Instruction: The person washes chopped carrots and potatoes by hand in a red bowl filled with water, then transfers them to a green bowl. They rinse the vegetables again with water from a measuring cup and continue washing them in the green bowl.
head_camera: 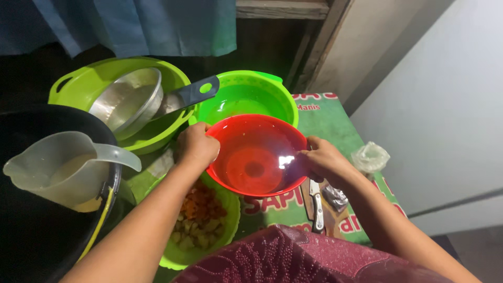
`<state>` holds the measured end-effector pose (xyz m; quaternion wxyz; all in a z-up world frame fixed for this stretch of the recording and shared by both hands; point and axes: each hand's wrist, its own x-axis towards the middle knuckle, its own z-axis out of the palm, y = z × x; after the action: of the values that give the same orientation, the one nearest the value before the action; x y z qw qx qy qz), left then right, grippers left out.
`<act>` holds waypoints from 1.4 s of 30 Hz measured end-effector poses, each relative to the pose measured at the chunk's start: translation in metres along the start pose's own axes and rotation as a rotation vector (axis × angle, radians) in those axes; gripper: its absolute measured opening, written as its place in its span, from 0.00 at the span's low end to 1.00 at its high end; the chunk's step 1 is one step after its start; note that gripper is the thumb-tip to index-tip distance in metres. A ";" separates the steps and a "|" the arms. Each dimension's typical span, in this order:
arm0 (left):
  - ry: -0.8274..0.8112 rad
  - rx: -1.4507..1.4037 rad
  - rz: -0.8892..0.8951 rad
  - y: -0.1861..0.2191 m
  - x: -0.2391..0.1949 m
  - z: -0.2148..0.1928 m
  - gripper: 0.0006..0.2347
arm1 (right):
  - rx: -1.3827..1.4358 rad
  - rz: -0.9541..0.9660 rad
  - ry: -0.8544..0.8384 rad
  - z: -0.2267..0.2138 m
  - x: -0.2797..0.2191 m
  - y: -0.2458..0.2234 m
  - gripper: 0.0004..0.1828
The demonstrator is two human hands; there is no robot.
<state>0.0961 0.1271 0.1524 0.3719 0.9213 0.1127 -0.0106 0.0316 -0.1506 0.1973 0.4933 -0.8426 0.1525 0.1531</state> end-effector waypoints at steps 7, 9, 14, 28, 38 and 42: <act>-0.021 -0.062 -0.092 0.002 0.018 -0.005 0.16 | 0.042 -0.027 -0.108 -0.006 0.031 -0.012 0.14; -0.008 -0.074 -0.095 0.001 0.025 -0.004 0.15 | 0.031 -0.002 -0.119 -0.006 0.042 -0.013 0.13; 0.022 -0.111 -0.133 -0.001 0.039 0.001 0.17 | 0.000 -0.012 -0.152 -0.010 0.059 -0.014 0.12; -0.023 -0.438 -0.157 -0.015 0.057 0.016 0.14 | 0.033 0.047 -0.229 -0.018 0.082 -0.010 0.11; -0.028 -0.338 -0.291 -0.013 0.085 0.010 0.06 | 0.104 0.062 -0.313 -0.015 0.092 -0.008 0.11; -0.016 -0.300 -0.236 -0.015 0.100 0.006 0.06 | 0.181 0.103 -0.322 -0.009 0.097 -0.004 0.11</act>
<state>0.1908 0.1531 0.1276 0.5022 0.8358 0.2174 -0.0444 0.1220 -0.1670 0.1650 0.5767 -0.7505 0.1275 0.2965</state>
